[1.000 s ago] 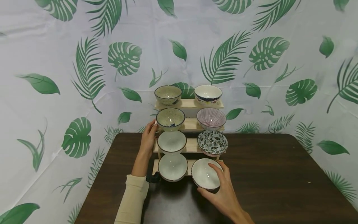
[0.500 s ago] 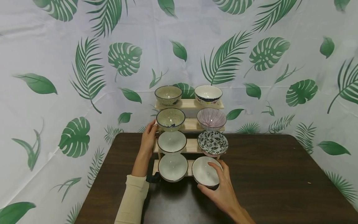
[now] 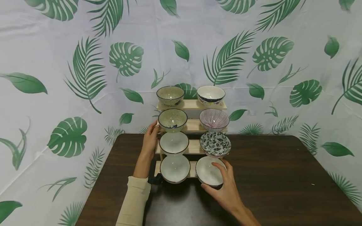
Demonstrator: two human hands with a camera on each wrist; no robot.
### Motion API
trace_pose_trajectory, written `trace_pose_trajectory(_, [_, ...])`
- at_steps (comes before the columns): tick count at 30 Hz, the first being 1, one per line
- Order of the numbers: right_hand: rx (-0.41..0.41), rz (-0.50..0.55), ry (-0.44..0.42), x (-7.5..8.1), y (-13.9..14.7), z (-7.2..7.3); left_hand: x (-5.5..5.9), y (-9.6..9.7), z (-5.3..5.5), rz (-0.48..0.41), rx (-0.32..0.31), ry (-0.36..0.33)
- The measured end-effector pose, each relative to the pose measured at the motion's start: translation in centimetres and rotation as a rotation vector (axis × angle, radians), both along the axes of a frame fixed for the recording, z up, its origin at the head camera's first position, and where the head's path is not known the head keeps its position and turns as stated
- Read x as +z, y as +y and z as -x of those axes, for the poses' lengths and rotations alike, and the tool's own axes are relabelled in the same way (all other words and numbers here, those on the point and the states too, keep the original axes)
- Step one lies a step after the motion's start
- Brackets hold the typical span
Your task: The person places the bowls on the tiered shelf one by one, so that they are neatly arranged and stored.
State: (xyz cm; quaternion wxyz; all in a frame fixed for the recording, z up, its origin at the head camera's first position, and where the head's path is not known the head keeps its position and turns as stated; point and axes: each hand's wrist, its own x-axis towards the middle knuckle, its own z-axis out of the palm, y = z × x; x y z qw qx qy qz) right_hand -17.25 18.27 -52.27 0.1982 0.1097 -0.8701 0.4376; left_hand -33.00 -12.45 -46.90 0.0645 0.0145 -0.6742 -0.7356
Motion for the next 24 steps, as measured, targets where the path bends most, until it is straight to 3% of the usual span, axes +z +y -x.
trace_pose_trajectory(4, [-0.005,0.001,-0.003,0.0,0.0,0.0,-0.5,0.0,0.3,-0.003,0.004,0.012])
trace_pose_trajectory(18, [-0.031,0.003,-0.018,0.1,-0.1,0.6,-0.7,0.0,0.2,0.001,0.0,0.031])
trace_pose_trajectory(24, [-0.024,0.008,-0.029,0.2,0.1,1.0,-0.1,0.0,0.0,-0.001,-0.008,0.015])
